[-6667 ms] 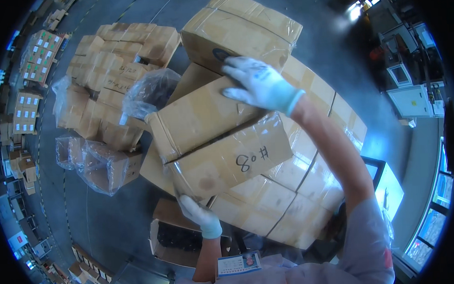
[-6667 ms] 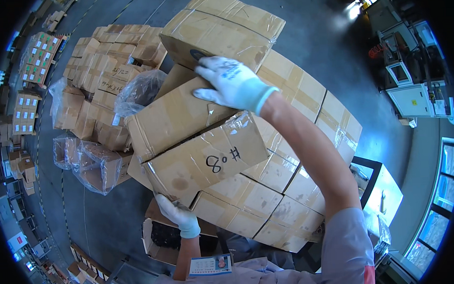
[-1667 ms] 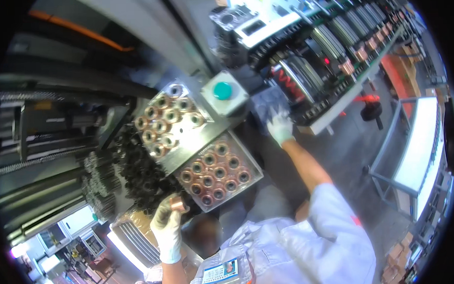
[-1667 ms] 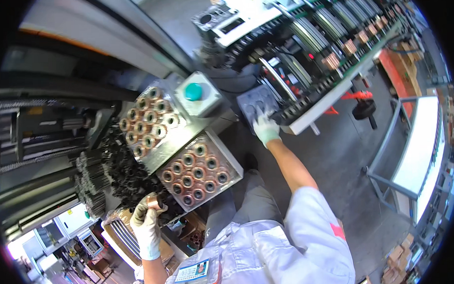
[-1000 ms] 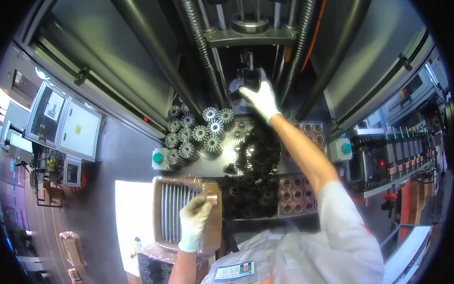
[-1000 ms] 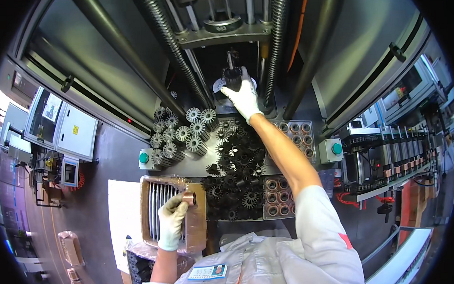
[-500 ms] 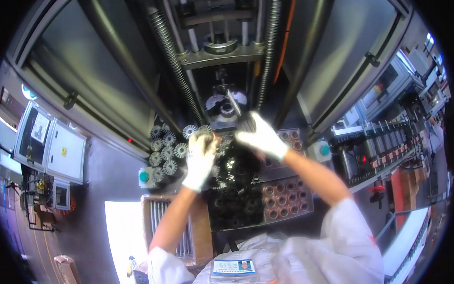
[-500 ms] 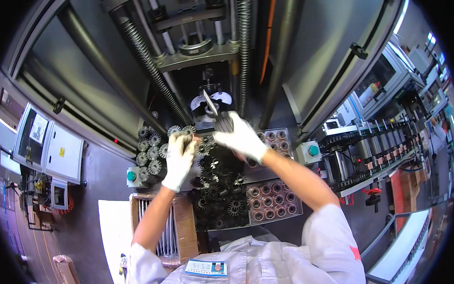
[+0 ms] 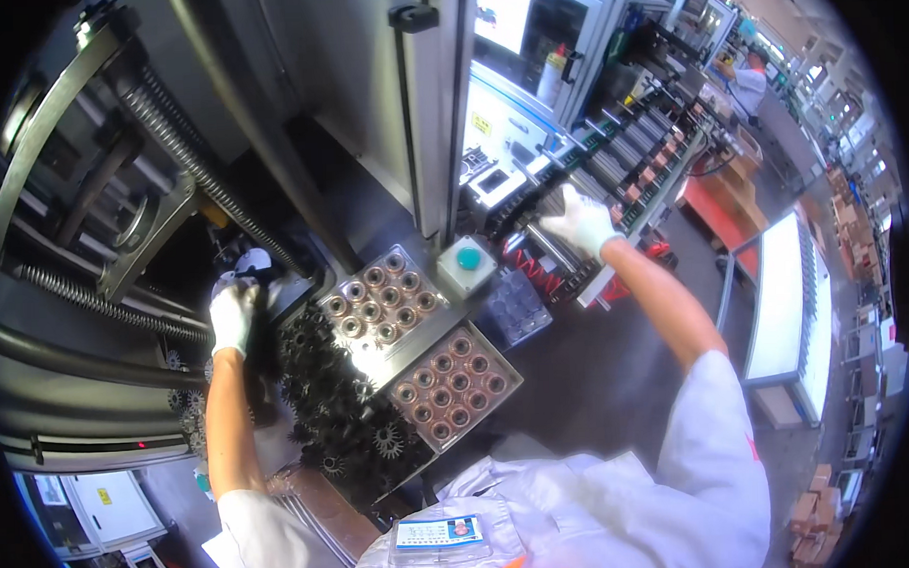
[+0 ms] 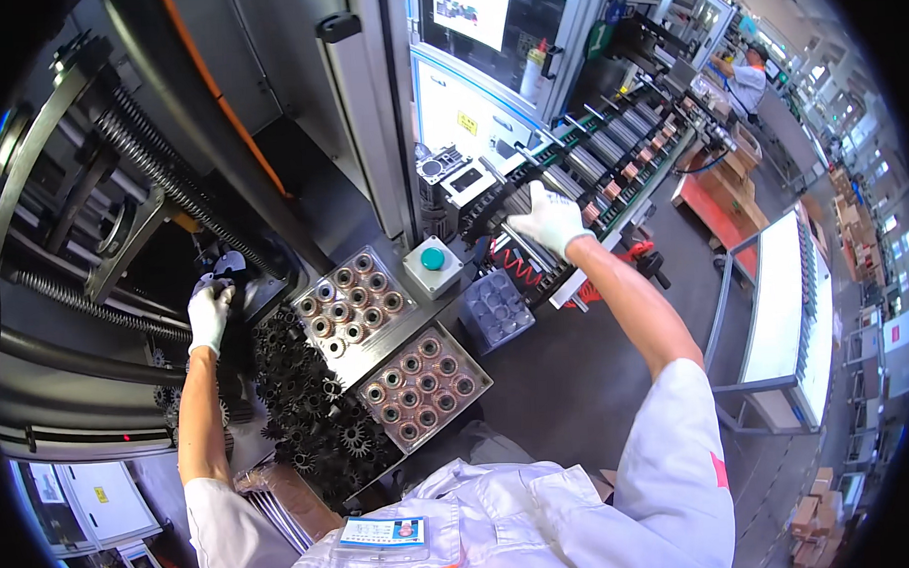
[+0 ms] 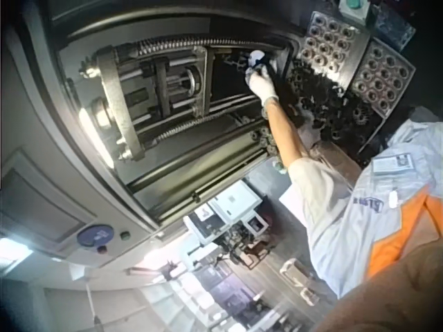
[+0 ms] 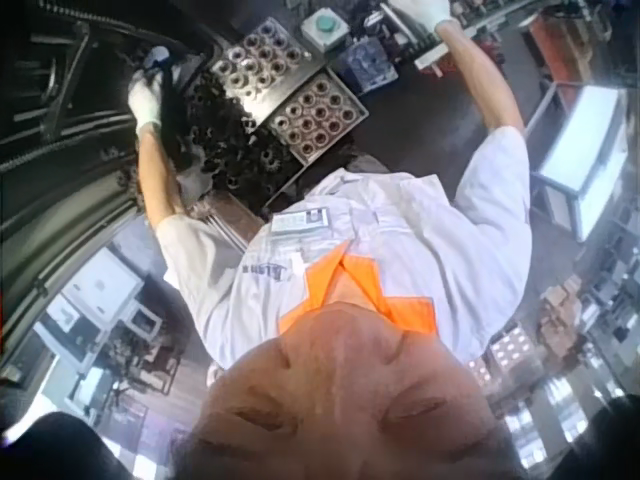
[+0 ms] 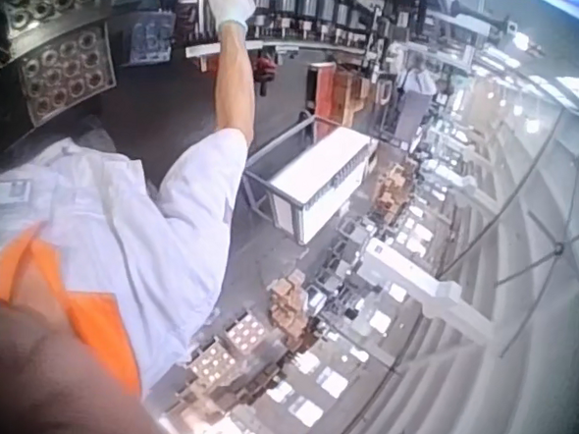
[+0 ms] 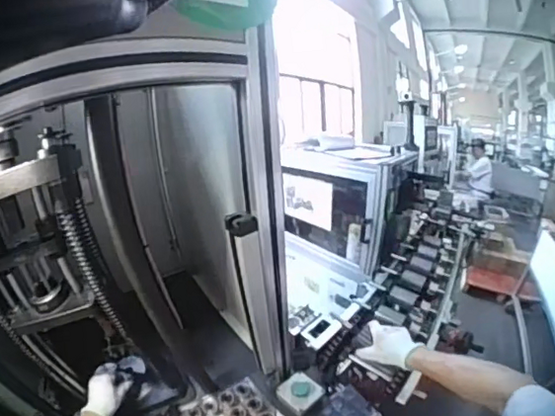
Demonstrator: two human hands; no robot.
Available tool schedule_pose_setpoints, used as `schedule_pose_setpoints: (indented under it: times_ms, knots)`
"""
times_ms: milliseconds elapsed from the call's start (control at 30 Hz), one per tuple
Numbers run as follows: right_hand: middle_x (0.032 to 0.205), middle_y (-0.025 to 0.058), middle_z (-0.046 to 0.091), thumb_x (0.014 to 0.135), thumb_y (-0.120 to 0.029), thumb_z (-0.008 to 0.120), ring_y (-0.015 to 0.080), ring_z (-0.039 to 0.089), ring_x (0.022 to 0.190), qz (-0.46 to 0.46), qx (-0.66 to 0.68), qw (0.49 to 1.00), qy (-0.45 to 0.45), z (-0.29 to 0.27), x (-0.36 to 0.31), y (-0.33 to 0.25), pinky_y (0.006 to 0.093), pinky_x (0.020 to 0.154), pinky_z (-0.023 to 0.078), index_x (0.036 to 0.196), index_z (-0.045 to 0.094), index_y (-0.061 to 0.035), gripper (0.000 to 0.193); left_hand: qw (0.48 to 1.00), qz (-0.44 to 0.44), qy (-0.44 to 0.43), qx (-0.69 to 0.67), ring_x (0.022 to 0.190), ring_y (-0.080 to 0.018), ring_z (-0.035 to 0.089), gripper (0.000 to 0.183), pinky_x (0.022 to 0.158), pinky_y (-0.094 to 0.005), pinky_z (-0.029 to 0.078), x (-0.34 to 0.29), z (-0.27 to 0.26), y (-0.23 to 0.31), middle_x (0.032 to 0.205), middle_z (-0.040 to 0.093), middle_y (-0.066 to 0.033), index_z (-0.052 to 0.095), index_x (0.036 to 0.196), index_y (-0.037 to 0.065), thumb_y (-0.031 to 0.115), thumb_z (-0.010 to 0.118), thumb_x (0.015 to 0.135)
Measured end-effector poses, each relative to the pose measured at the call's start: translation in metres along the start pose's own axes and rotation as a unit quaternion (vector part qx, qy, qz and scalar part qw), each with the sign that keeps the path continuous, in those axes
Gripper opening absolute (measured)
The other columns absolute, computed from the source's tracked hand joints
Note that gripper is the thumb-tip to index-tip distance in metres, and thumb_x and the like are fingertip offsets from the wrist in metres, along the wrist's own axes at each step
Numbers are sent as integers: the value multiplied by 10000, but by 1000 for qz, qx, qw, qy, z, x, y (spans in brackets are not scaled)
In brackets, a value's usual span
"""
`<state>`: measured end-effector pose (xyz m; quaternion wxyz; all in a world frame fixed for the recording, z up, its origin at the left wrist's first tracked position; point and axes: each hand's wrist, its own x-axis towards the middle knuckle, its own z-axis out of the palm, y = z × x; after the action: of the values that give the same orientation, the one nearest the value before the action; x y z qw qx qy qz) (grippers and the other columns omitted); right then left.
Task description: The person operates industrial machinery using a touchscreen, unboxes and retrieves motor core components, and assembles motor rotors by pressing shafts, cores, and rings together in a vertical press machine.
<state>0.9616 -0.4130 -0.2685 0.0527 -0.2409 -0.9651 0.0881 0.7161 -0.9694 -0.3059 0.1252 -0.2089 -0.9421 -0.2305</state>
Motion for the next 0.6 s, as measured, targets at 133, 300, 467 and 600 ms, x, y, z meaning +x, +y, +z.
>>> schedule_pose_setpoints:
  times_ms: [133, 300, 467, 600]
  knots:
    - [1083, 266, 681, 774, -523, 659, 399, 668, 1025, 12, -36, 991, -126, 8, 32, 15, 446, 890, 510, 1233, 510, 36, 739, 997, -43, 68, 20, 917, -351, 683, 269, 852, -407, 513, -3, 13, -6, 955, 719, -183, 733, 973, -8, 217, 767, 829]
    - [1319, 242, 590, 735, -587, 765, 335, 566, 1229, 37, 224, 946, -234, 25, 51, 46, 381, 1036, 433, 1368, 476, 57, 948, 991, -75, 6, 107, 922, -378, 689, 455, 809, -437, 536, -11, 18, 13, 974, 727, -180, 742, 1056, 62, 480, 663, 897]
    - [1263, 252, 588, 878, -356, 726, 390, 604, 1144, -146, 3, 989, 34, -4, 11, 27, 437, 953, 478, 1425, 477, -62, 669, 980, 90, 5, 179, 823, -395, 680, 453, 689, -457, 561, -39, 22, 1, 1152, 629, -224, 562, 1299, 78, 372, 596, 956]
    - [1172, 192, 640, 877, -144, 716, 332, 640, 1071, -208, 282, 935, 66, 8, -56, -54, 380, 946, 502, 1356, 550, -53, 515, 968, 132, -39, 208, 836, -368, 697, 424, 680, -435, 576, -31, 7, -13, 1271, 601, -266, 551, 1304, 42, 234, 609, 930]
